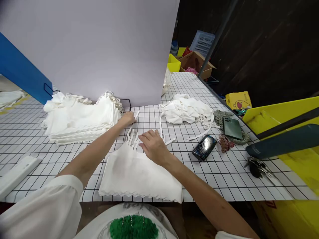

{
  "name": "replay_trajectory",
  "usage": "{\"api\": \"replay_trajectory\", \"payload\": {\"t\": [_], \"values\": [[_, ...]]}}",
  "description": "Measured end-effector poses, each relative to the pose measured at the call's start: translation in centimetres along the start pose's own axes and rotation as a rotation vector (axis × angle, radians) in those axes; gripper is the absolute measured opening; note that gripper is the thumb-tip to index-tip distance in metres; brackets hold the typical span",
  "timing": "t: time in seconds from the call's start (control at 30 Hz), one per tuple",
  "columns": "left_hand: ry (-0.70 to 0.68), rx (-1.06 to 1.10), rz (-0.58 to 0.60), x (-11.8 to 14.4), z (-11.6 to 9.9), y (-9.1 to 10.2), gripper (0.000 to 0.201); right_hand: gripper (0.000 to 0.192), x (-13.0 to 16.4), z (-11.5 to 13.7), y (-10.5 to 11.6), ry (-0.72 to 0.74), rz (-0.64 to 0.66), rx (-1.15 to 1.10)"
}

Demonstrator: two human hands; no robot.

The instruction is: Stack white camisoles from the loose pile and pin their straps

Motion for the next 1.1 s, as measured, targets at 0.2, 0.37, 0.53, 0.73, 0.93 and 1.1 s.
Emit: {"api": "replay_trajectory", "payload": {"t": [0.2,0.37,0.53,0.73,0.93,1.1], "values": [[0.081,0.064,-0.086,1.9,1.1,1.4,0.007,0.018,-1.4,-3.6,-1.3,-0.219,0.007,-0.464],[-0.252,0.216,-0.36,9.8,-1.9,3.2,0.008,0.026,-4.1,-5.0,-3.8,-0.56,0.069,-1.095],[-0.546,0.282,-0.355,18.0,-3.7,2.7,0.008,0.034,-6.4,-2.0,-4.5,-0.493,0.172,-1.521],[-0.047,0.85,0.106,21.3,3.2,-0.8,0.032,0.024,-5.3,0.1,-0.4,-0.234,0.024,-1.211],[0.302,1.386,0.473,22.5,4.2,-6.2,0.031,0.009,-1.5,8.7,2.3,0.341,0.422,-0.821],[0.307,1.479,0.422,21.8,4.2,-7.1,0.026,0.016,-0.3,5.6,0.1,-0.048,0.408,-0.809]]}}
Point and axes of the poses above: each hand's wrist, its own x-axis away from the middle knuckle, its own y-axis out of the back of the hand, z = x × y, the point moved 7 cm from there along -x, towards the middle knuckle, and after that the axes turned 7 degrees about z, right-handed, at the moved point
